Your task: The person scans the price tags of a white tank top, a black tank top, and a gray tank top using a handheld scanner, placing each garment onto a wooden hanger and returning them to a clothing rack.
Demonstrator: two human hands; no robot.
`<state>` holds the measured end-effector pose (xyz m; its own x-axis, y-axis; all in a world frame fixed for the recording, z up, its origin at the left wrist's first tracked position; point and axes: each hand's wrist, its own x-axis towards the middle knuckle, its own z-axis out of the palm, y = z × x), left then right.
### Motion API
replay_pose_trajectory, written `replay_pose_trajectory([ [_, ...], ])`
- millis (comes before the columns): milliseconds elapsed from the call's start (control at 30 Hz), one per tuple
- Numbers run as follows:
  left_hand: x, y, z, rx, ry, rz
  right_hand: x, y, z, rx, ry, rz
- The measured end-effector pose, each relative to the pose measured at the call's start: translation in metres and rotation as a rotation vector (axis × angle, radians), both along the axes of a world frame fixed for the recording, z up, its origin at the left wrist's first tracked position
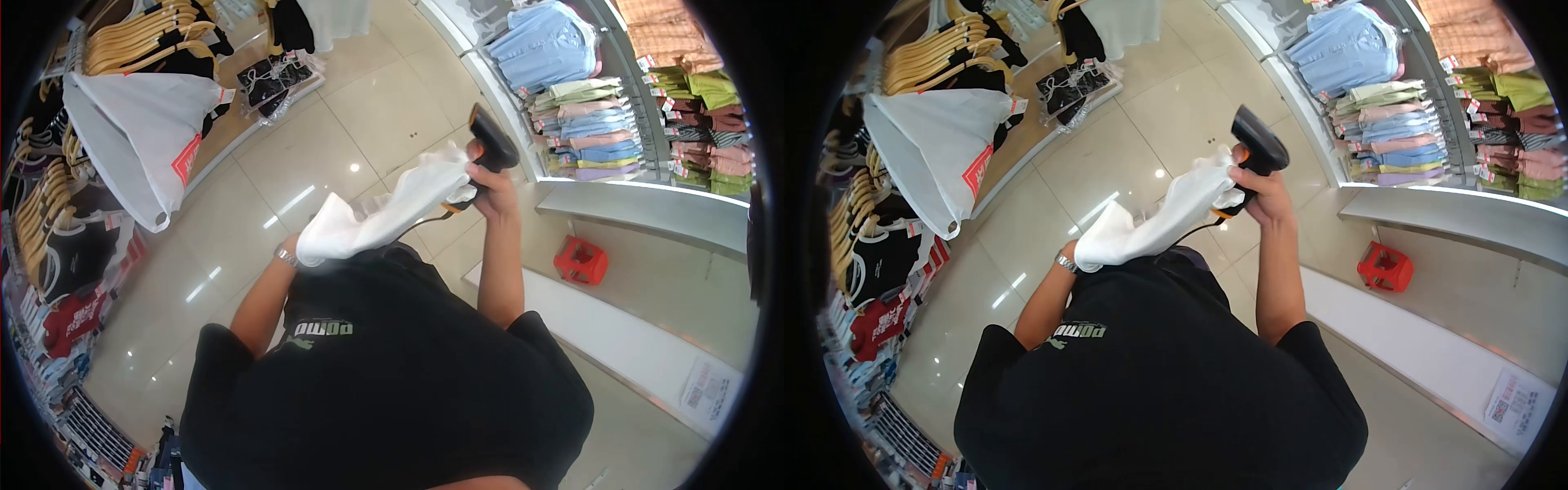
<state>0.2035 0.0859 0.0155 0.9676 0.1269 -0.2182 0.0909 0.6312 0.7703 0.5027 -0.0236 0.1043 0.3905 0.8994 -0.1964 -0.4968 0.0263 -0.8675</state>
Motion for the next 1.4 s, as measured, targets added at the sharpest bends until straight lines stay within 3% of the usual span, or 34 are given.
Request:
replay_pose_trajectory([
  [100,-0.023,0.024,0.003,0.141,0.031,0.021,0.01,0.005,0.024,-0.045,-0.249,0.015],
  [167,-0.032,0.048,0.005,0.243,0.073,0.155,0.004,0.011,0.049,-0.021,-0.402,0.018],
  [300,-0.021,0.091,0.023,0.431,0.064,0.47,-0.005,0.027,0.095,0.156,-0.345,0.092],
  [367,-0.003,0.084,0.037,0.488,-0.034,0.466,-0.022,0.047,0.113,0.21,-0.274,0.031],
  [467,0.028,0.057,0.052,0.576,-0.173,0.366,-0.039,0.084,0.114,0.069,-0.276,0.035],
  [600,0.04,0.053,0.042,0.608,-0.197,0.31,-0.022,0.102,0.076,-0.08,-0.355,0.097],
  [700,0.018,0.065,0.009,0.557,-0.081,0.437,-0.006,0.085,0.039,-0.173,-0.132,0.094],
  [800,-0.005,0.071,-0.013,0.498,0.027,0.6,0.001,0.066,-0.013,-0.103,0.271,0.393],
  [900,-0.019,0.074,-0.007,0.487,0.049,0.665,-0.006,0.056,-0.073,0.012,0.225,0.606],
  [933,-0.021,0.076,-0.002,0.486,0.042,0.677,-0.026,0.055,-0.07,-0.012,0.131,0.47],
  [1000,-0.023,0.086,0.01,0.494,0.008,0.691,-0.038,0.07,-0.087,0.348,0.344,0.607],
  [1033,-0.022,0.093,0.015,0.491,-0.015,0.692,-0.034,0.076,-0.092,0.387,0.322,0.601],
  [1133,-0.018,0.114,0.027,0.407,-0.085,0.658,-0.028,0.094,-0.092,0.435,0.259,0.587],
  [1200,-0.02,0.118,0.027,0.292,-0.11,0.595,-0.027,0.105,-0.063,0.387,0.188,0.571],
  [1233,-0.024,0.12,0.022,0.198,-0.113,0.55,-0.023,0.108,-0.056,0.38,0.265,0.568],
  [1400,-0.065,0.095,-0.016,-0.253,-0.038,0.319,-0.006,0.136,-0.007,0.334,0.071,0.522],
])
